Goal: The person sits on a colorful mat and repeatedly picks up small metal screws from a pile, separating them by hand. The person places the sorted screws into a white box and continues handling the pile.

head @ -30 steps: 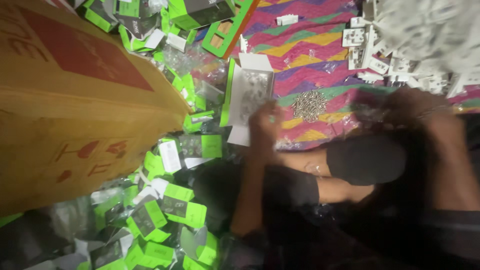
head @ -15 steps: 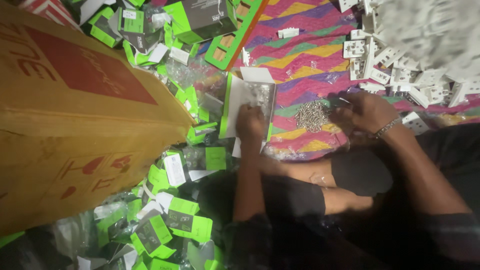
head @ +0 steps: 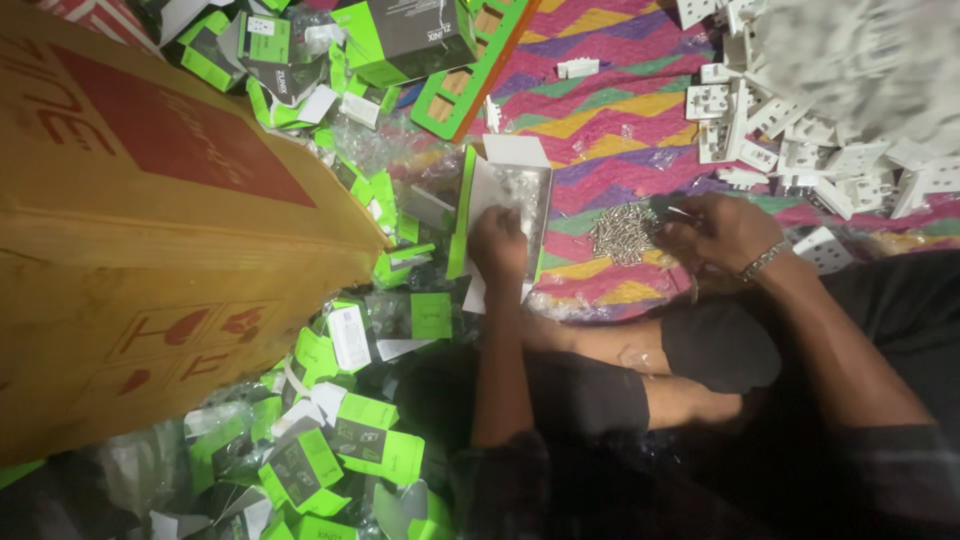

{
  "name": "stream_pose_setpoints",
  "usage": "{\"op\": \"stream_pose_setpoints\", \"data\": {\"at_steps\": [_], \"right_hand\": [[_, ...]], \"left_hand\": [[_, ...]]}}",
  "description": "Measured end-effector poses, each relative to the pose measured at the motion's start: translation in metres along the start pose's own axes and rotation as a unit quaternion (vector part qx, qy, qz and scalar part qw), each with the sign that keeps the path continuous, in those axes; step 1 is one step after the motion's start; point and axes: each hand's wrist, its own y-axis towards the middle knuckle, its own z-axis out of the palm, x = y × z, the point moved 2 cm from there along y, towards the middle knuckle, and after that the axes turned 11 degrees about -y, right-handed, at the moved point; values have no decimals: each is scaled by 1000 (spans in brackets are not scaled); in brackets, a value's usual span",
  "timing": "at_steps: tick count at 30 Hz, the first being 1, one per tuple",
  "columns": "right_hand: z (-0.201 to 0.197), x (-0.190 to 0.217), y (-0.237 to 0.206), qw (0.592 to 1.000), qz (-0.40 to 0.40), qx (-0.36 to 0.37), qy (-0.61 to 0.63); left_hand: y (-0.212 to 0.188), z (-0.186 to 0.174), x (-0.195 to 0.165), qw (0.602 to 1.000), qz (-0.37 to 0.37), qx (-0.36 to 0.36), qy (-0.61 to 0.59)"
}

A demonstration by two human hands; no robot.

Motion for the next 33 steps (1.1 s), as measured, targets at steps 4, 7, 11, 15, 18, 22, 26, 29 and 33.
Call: {"op": "stream_pose_setpoints", "data": {"at_steps": [4,7,11,15,18,22,26,29,33], "right_hand": [[0,5,-2,999,10,30,35],[3,9,1,993,-6,19,112],[22,17,0,949,-56,34,310],[45,24,-5,909,-111,43,399],[49,13,-3,924,-2,64,376],[42,14,1,910,-28,73,407],[38,19,-2,935,18,91,344],[37,21,-3,951,26,65,301],[44,21,-3,968,-96,-22,231]], "left_hand": [[-2,-1,2,993,-31,-8,-110],[-9,4,-8,938,-70,92,-328],[-38,21,-35,828,-123,279,-470],[-63,48,-54,783,-195,352,-474],[-66,58,-59,777,-199,327,-500],[-62,57,-57,776,-215,333,-490],[-60,57,-52,807,-194,350,-434],[-63,60,-50,825,-153,359,-409],[-74,67,-46,800,-251,384,-386]]}}
